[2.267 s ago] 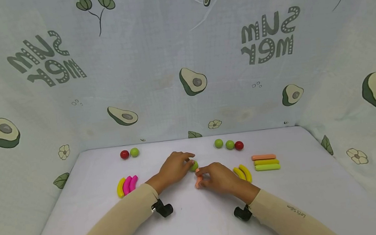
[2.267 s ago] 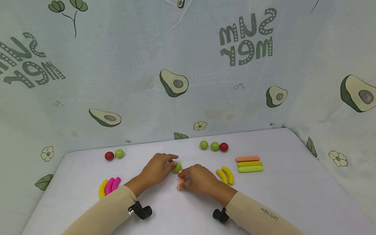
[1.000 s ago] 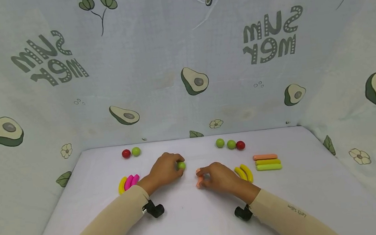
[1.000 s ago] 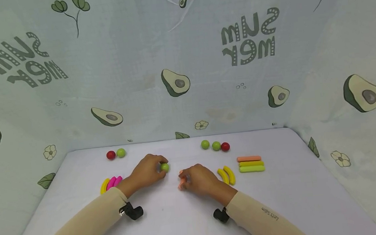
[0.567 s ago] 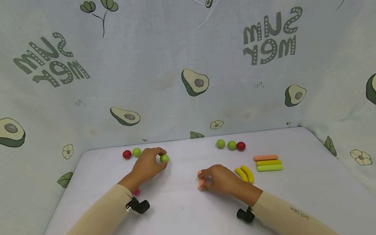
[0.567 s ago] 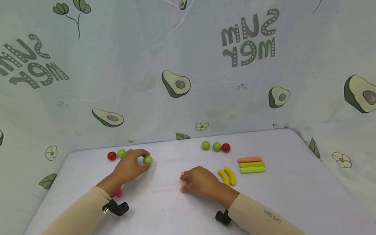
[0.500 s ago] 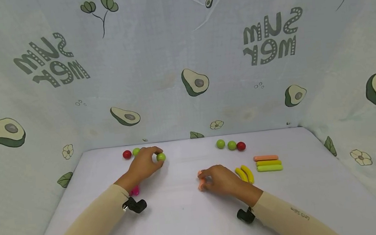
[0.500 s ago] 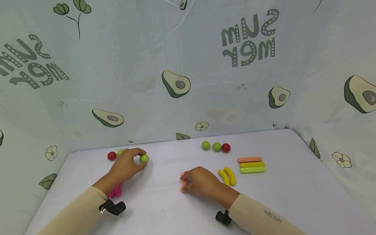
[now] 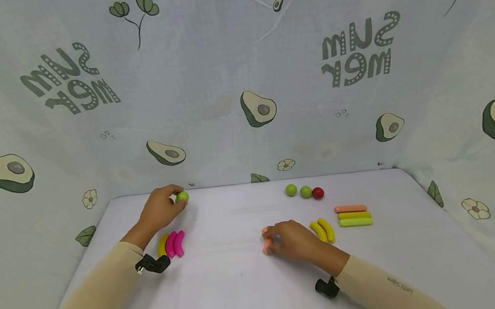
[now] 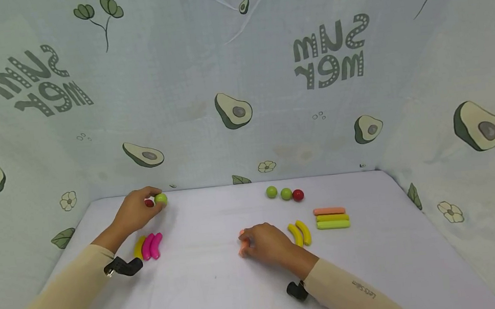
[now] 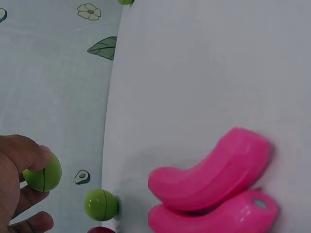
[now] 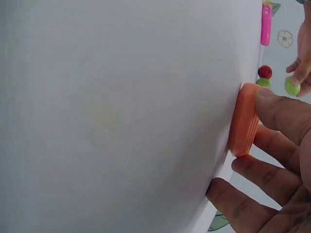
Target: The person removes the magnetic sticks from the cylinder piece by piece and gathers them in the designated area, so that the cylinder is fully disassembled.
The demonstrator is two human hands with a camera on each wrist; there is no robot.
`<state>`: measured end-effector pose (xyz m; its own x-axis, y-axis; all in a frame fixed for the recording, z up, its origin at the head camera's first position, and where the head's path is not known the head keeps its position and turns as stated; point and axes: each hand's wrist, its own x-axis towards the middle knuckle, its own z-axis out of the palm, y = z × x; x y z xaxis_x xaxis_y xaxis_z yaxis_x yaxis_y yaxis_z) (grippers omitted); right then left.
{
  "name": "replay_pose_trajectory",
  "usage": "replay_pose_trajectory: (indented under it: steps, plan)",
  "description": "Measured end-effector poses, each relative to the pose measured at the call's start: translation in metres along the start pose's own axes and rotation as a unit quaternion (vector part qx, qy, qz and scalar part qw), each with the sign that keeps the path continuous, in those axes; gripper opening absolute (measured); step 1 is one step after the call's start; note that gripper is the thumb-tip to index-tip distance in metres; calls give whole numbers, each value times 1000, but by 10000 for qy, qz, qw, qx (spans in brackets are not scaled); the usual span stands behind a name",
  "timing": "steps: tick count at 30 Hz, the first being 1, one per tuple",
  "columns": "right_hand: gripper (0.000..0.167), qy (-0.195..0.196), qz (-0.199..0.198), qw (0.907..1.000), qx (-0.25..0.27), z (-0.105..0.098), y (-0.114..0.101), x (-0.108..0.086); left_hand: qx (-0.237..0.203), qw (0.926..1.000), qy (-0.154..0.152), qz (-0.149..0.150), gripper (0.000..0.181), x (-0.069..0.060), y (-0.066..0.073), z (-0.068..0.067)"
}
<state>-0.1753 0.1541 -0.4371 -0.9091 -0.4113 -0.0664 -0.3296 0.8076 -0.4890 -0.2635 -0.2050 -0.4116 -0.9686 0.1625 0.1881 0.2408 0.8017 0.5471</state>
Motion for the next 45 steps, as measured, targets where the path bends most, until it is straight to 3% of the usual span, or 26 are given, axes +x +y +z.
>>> replay_pose_trajectory:
  steps: [12,22,31,40,45]
  plan:
    - [37,-29,-65,10000,-48,1,0,-11,107,9993,188,-316,43,-1,-32,-15]
    - [38,-23,-246,9997,-49,0,-2,-20,265,9970,257,-678,43,-3,-51,-23]
    - [39,-158,-154,9997,-67,-1,-5,-22,405,9948,157,-922,43,-3,-73,-17]
    - [38,-114,-233,9997,10,-1,-9,-21,378,9905,12,-1323,44,-2,-81,-12]
    - [37,-139,-205,9997,10,-1,-9,-21,353,9895,-20,-1399,45,-2,-85,-9]
